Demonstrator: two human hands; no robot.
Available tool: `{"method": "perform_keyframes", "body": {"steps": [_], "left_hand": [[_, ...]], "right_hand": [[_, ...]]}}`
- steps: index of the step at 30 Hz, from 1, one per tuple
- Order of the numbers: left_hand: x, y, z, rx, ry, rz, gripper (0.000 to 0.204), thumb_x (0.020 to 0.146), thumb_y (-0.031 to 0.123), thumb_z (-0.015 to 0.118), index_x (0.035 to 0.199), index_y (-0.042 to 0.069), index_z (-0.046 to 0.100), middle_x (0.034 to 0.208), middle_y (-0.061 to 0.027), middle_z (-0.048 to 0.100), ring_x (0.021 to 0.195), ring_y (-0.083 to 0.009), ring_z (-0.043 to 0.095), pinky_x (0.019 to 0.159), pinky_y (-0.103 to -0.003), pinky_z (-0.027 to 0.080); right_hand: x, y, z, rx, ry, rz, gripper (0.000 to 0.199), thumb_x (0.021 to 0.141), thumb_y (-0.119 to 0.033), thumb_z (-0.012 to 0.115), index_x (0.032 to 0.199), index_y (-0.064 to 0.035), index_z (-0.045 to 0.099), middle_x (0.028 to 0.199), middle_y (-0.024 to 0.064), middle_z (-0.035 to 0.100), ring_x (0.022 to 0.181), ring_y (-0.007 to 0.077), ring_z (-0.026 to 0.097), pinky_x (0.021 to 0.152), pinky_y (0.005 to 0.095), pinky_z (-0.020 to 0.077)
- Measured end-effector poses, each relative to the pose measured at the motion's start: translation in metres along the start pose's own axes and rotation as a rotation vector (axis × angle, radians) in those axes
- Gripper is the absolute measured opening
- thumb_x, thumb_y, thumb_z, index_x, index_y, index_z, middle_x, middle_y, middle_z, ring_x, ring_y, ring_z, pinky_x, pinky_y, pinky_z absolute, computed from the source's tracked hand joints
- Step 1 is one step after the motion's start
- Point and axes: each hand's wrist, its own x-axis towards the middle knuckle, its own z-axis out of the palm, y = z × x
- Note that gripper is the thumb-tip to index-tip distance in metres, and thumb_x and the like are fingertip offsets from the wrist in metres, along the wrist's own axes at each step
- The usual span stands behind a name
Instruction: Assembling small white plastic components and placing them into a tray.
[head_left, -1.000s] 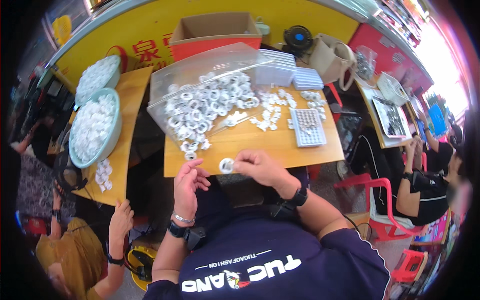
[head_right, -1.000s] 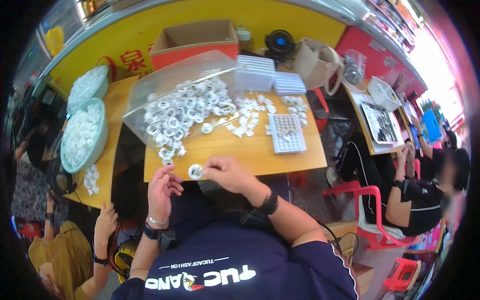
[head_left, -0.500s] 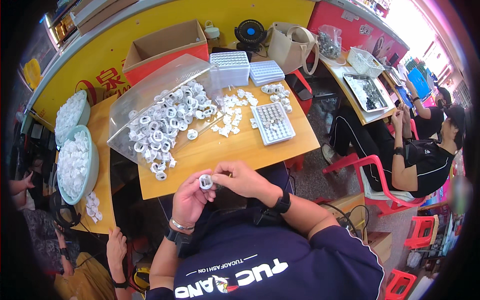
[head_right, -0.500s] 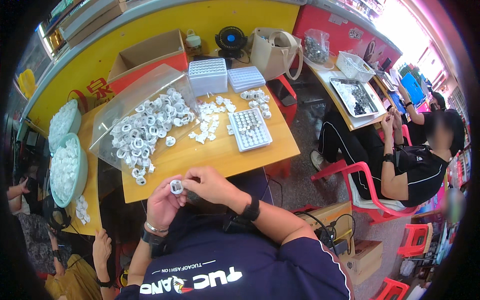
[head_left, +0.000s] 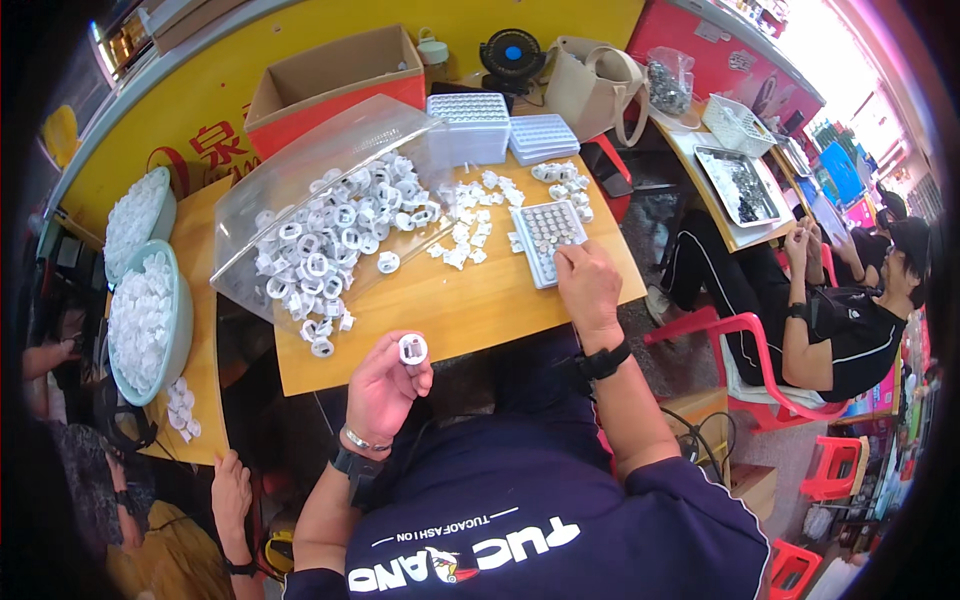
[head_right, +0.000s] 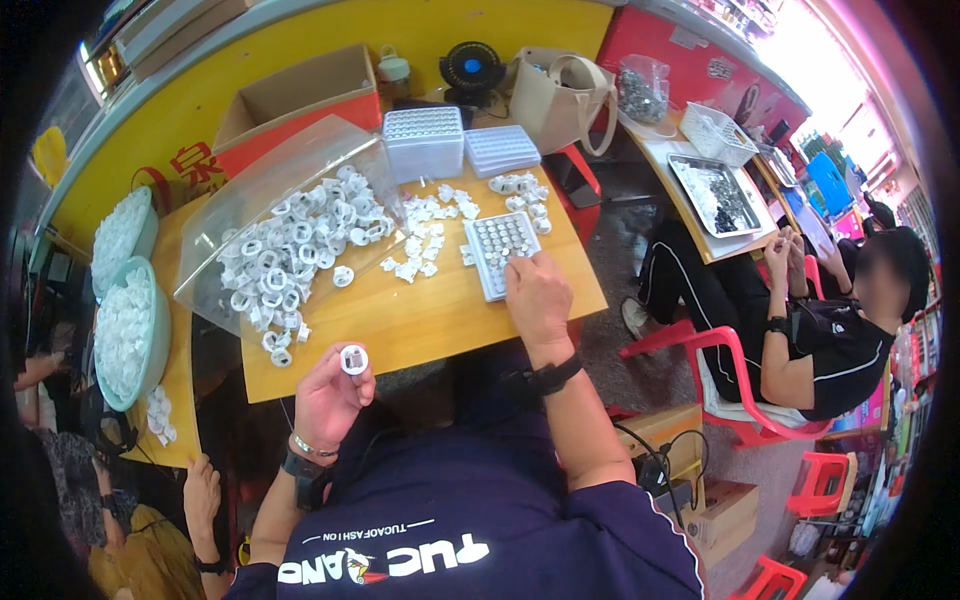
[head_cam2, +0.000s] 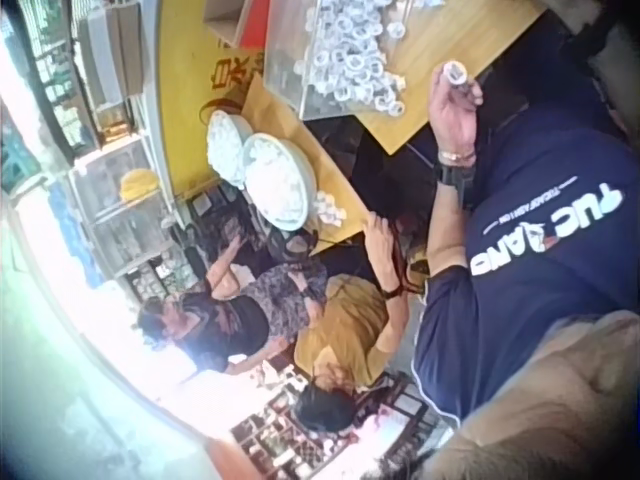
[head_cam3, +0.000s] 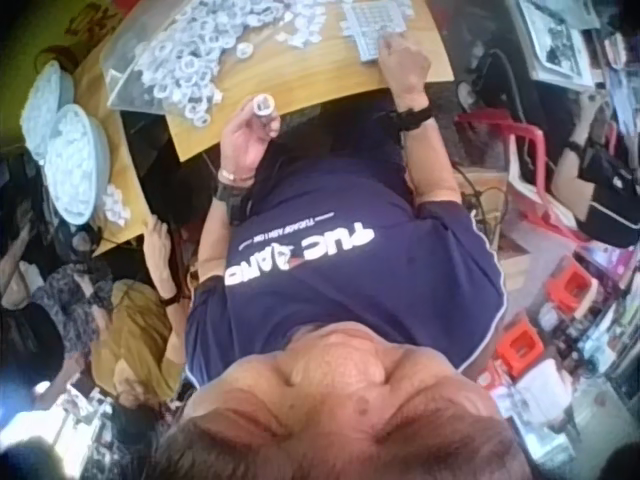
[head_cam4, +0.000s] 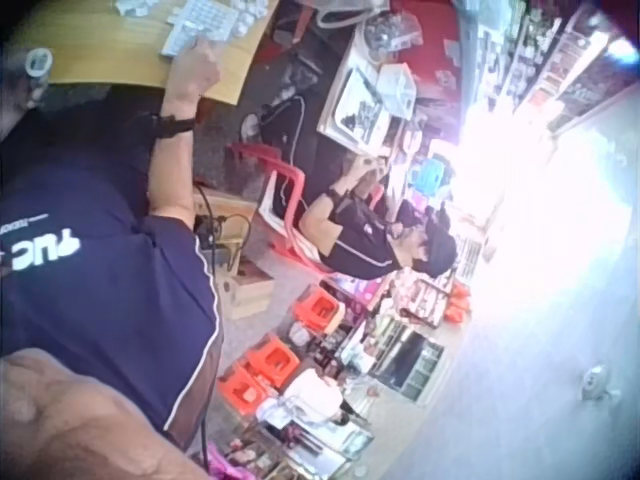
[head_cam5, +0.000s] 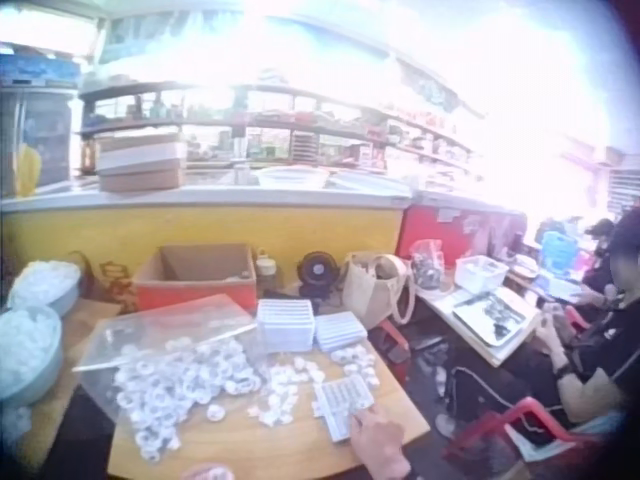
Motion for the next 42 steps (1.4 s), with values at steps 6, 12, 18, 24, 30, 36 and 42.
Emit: {"method": "perform_keyframes", "body": {"steps": [6,12,18,24,30,36,42], "left_hand": [[0.003,0.001,0.012,-0.048,0.001,0.012,0.028,0.097,0.021,0.046,0.113,-0.001,0.051,0.091,-0.0136,0.06,0.074,-0.023,0.06,0.064,-0.032,0.048],[-0.004,0.001,0.016,-0.076,-0.019,0.023,0.027,0.097,0.021,0.046,0.113,0.0,0.051,0.094,-0.0144,0.059,0.076,-0.023,0.059,0.066,-0.033,0.048],[-0.013,0.001,0.027,0.0,-0.03,0.028,0.023,0.097,0.018,0.046,0.112,0.001,0.052,0.091,-0.0117,0.063,0.075,-0.019,0.062,0.066,-0.028,0.05],[-0.016,-0.001,0.032,0.054,-0.003,0.008,0.024,0.098,0.021,0.043,0.109,0.001,0.051,0.089,-0.0122,0.061,0.074,-0.0201,0.061,0.066,-0.029,0.049],[-0.016,-0.006,0.029,0.054,0.0,-0.006,0.022,0.098,0.019,0.045,0.109,0.001,0.051,0.088,-0.0103,0.062,0.073,-0.0182,0.061,0.066,-0.028,0.05],[-0.016,-0.009,0.028,0.169,0.023,-0.047,0.018,0.096,0.018,0.05,0.105,0.003,0.054,0.087,-0.0069,0.062,0.07,-0.0147,0.06,0.064,-0.026,0.049],[-0.018,-0.014,0.026,0.254,0.05,-0.115,0.018,0.096,0.019,0.05,0.103,0.003,0.055,0.084,-0.0066,0.062,0.069,-0.0145,0.059,0.063,-0.025,0.048]], "right_hand": [[0.006,0.007,-0.002,0.1,-0.05,0.105,0.008,0.079,-0.015,0.063,0.08,-0.0082,0.067,0.082,0.0108,0.062,0.077,0.0303,0.062,0.069,0.0403,0.0488],[0.003,-0.006,-0.008,0.154,-0.051,0.106,0.006,0.079,-0.01,0.063,0.081,-0.0047,0.065,0.08,0.0115,0.062,0.075,0.0286,0.062,0.068,0.0375,0.0484],[-0.026,-0.094,-0.049,0.732,-0.175,-0.175,0.007,0.076,-0.001,0.066,0.081,-0.0007,0.061,0.083,0.0119,0.062,0.079,0.0254,0.061,0.071,0.0349,0.0486],[-0.047,-0.133,-0.047,0.838,-0.264,-0.386,0.012,0.073,0.001,0.069,0.081,-0.004,0.063,0.095,0.0106,0.063,0.088,0.0258,0.061,0.076,0.033,0.0485],[-0.05,-0.126,-0.039,0.871,-0.37,-0.393,0.011,0.073,0.0,0.07,0.081,-0.0044,0.065,0.097,0.0089,0.064,0.09,0.0235,0.061,0.077,0.031,0.0478],[-0.047,-0.113,-0.032,1.044,-0.642,-0.247,0.009,0.075,-0.001,0.072,0.079,-0.0041,0.064,0.095,0.0075,0.064,0.089,0.0176,0.061,0.078,0.0296,0.0478],[-0.055,-0.107,-0.02,1.484,-1.075,0.358,0.016,0.08,-0.001,0.07,0.081,-0.0016,0.054,0.085,0.0075,0.061,0.077,0.0165,0.063,0.069,0.0283,0.0514]]}}
